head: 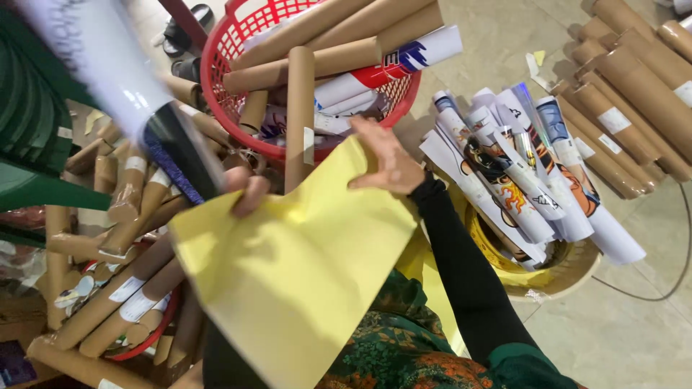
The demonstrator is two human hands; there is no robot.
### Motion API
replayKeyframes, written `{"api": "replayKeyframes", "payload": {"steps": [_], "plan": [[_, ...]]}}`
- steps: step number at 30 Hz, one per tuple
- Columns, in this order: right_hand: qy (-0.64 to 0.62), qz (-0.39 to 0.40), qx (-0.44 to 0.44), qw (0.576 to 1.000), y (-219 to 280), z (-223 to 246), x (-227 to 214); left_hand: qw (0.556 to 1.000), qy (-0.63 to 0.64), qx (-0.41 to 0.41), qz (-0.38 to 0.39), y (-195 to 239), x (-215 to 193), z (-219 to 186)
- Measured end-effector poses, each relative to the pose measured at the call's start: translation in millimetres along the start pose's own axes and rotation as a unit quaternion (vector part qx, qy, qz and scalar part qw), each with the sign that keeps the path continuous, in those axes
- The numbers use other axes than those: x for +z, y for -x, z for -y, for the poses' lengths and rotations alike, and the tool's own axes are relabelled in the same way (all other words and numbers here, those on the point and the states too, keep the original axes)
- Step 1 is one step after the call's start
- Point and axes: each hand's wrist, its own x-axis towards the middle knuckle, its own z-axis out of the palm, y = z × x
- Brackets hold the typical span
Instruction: The person wraps individual posters in yellow paper, securing them by rolling the paper around the poster and tucking the ends.
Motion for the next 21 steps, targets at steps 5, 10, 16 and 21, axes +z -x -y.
{"api": "replayKeyframes", "payload": {"steps": [5, 10, 16, 21], "plan": [[-0.032, 0.038, 0.242, 0.969, 30, -105, 13, 1.0, -0.023, 0.014, -0.014, 16, -13, -27], [-0.082, 0.09, 0.359, 0.925, 117, -170, 92, 0.998, -0.046, 0.029, -0.036, 36, -29, -50], [-0.774, -0.082, 0.221, 0.587, 67, -13, 47, 0.996, -0.06, 0.028, -0.055, 53, -18, -53], [-0.742, -0.199, 0.302, 0.565, 66, -117, 12, 0.995, -0.067, 0.019, -0.072, 65, -12, -48]]}}
